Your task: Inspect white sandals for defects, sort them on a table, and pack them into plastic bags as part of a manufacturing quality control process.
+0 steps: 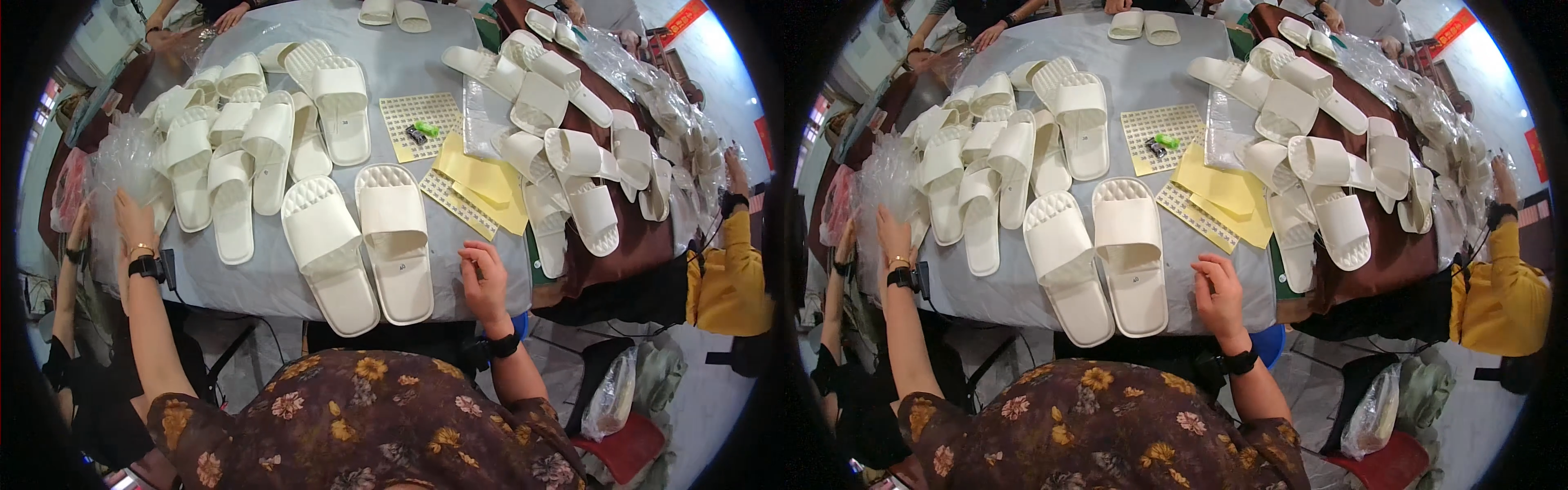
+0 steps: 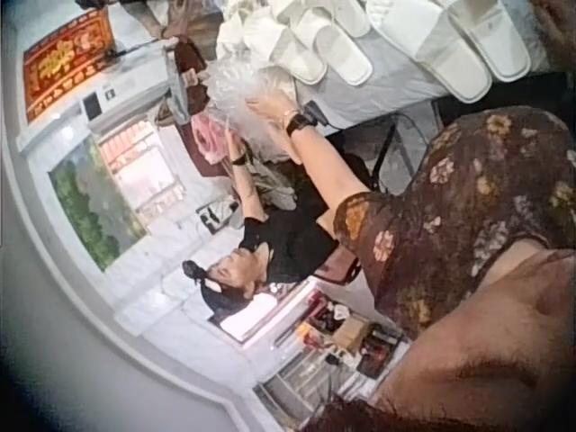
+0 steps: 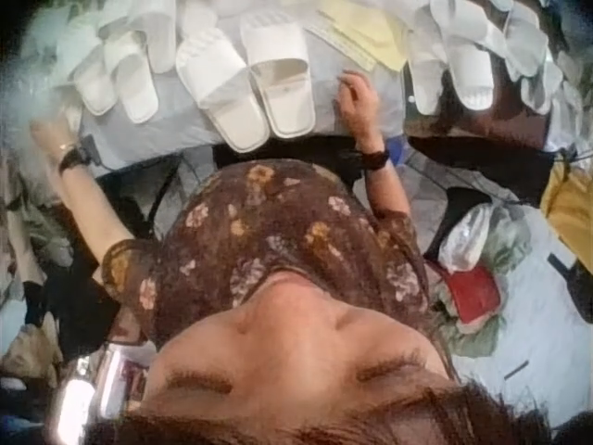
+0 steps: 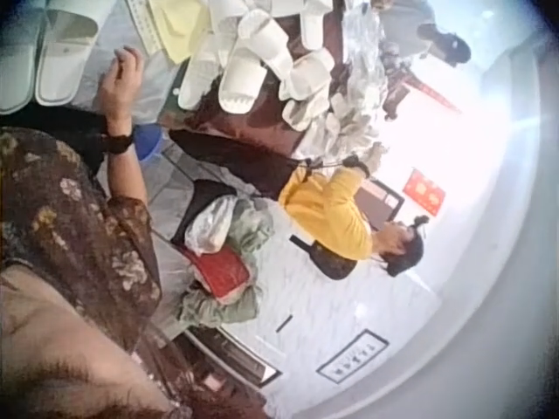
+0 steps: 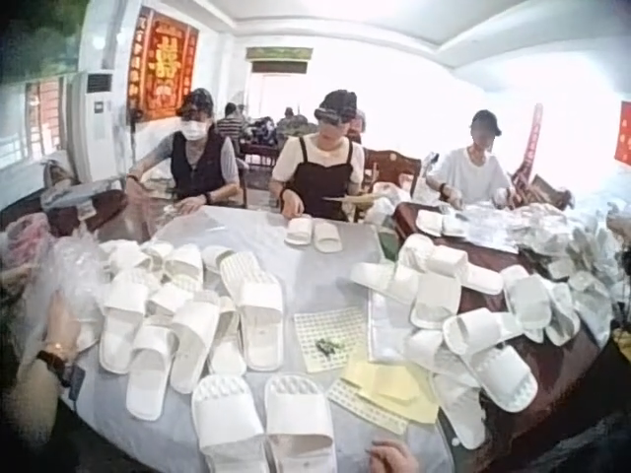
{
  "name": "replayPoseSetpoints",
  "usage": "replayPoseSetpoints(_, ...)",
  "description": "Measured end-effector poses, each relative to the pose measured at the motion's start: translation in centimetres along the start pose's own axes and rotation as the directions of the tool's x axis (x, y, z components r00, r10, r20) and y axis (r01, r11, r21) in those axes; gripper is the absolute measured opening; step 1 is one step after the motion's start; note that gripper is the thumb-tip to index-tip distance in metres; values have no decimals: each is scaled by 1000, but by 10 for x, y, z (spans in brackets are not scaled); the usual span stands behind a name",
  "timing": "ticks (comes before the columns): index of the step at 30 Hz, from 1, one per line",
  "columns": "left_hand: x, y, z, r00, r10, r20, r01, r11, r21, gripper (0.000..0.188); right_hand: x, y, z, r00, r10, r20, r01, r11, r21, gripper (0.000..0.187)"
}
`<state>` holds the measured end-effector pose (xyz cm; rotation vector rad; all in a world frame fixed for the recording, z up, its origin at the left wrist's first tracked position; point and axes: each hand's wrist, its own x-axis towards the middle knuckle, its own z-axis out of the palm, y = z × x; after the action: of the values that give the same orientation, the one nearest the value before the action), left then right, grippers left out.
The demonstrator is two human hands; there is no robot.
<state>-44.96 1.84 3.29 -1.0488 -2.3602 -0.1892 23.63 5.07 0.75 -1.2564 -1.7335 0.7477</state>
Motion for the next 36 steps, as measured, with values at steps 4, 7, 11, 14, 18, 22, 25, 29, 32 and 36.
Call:
replayPoseSetpoints(4, -31, 53, -32, 952, 207, -224, -228, 971, -69, 54, 3, 1, 5, 997, -53, 57, 52, 998, 30, 13)
replayPoseSetpoints(7, -94, 164, -116, 942, 245, 230, 16, 651, -759, 23, 5, 6, 11, 994, -60, 97, 58, 998, 16, 15)
replayPoseSetpoints(11, -178, 229, -200, 511, 736, 444, -2, 518, -855, 32, 18, -8, 31, 988, -58, 140, 51, 997, 58, 23)
replayPoseSetpoints(14, -224, 273, -195, 597, 740, 309, -179, 499, -848, 48, 19, -4, 44, 989, -50, 139, 43, 998, 56, 27)
replayPoseSetpoints(18, -236, 316, -186, 720, 587, 370, -155, 656, -739, 50, 15, -2, 47, 990, 48, 132, -70, 982, 174, 27)
replayPoseSetpoints(22, -235, 332, -164, 818, 502, 281, -173, 680, -712, 49, 13, 1, 42, 985, 3, 171, -37, 980, 197, 27)
replayPoseSetpoints(25, -237, 331, -155, 873, 461, 161, -215, 660, -720, 46, 13, 1, 41, 975, 63, 214, -111, 969, 218, 28)
replayPoseSetpoints(29, -229, 330, -159, 879, 412, 241, -134, 698, -704, 38, 12, 4, 43, 978, 66, 197, -109, 970, 215, 27)
replayPoseSetpoints(32, -223, 332, -159, 877, 416, 240, -145, 705, -694, 34, 11, 4, 42, 976, 55, 210, -97, 976, 194, 24)
replayPoseSetpoints(36, -225, 326, -168, 868, 437, 237, -169, 707, -687, 32, 11, 5, 42, 974, 73, 216, -117, 973, 198, 16)
